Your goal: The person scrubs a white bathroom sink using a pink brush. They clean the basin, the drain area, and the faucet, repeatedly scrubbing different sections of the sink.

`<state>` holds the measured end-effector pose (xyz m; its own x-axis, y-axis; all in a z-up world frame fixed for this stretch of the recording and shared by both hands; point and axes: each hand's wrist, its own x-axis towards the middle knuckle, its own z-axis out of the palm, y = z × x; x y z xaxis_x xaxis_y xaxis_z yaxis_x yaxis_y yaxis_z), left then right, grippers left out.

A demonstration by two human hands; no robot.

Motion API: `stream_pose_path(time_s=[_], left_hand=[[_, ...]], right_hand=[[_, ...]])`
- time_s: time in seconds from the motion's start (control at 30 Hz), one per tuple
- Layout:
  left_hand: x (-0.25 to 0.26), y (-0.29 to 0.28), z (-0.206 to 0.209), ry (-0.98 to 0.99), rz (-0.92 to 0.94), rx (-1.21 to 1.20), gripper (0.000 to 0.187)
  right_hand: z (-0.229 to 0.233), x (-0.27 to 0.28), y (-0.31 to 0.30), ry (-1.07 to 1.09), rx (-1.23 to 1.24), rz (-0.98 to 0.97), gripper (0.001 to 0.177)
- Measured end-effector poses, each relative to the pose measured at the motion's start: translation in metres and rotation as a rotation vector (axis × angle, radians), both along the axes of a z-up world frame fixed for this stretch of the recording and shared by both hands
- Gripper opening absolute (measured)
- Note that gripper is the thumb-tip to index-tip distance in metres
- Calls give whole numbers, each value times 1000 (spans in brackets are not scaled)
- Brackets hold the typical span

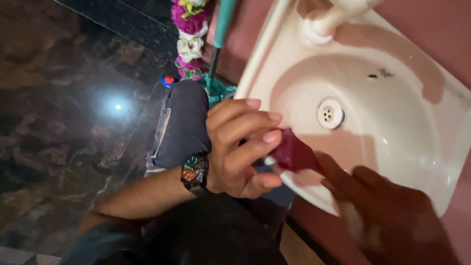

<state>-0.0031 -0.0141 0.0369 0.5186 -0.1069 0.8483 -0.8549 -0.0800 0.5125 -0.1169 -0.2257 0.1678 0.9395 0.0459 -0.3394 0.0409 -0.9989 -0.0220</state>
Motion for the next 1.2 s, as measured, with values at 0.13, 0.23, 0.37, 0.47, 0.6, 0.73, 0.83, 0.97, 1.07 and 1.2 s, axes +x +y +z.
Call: stream_pose_path(time_s=[0.13,0.23,0.37,0.47,0.6,0.73,0.83,0.97,1.07,1.2], left_hand=[[4,-3,13,-25,-38,-12,45],[6,-7,22,-23,-74,-24,47],[12,-23,29,-11,-181,39,50],[11,-34,38,24,-204,172,49],[9,-38,45,78,-219,289,55],[12,-40,47,138,-226,374,60],[13,-38,41,155,-224,425,65],[10,-39,38,181,-223,520,74],[9,-38,39,219,-198,547,78],[11,-35,41,219,-181,553,82]], right_hand=[[-7,-13,-19,86,-39,-99,43],[-20,2,-28,65,-20,-93,35],[-45,42,-40,-92,66,48,27],[-61,64,-47,-275,-85,293,24],[-60,53,-57,-254,-395,322,9],[-42,45,-38,210,-276,-95,30],[-38,41,-21,279,-143,-102,41],[-62,68,-34,-175,-202,138,16],[-64,69,-57,-312,-329,216,30],[-58,56,-85,-230,-435,144,34]])
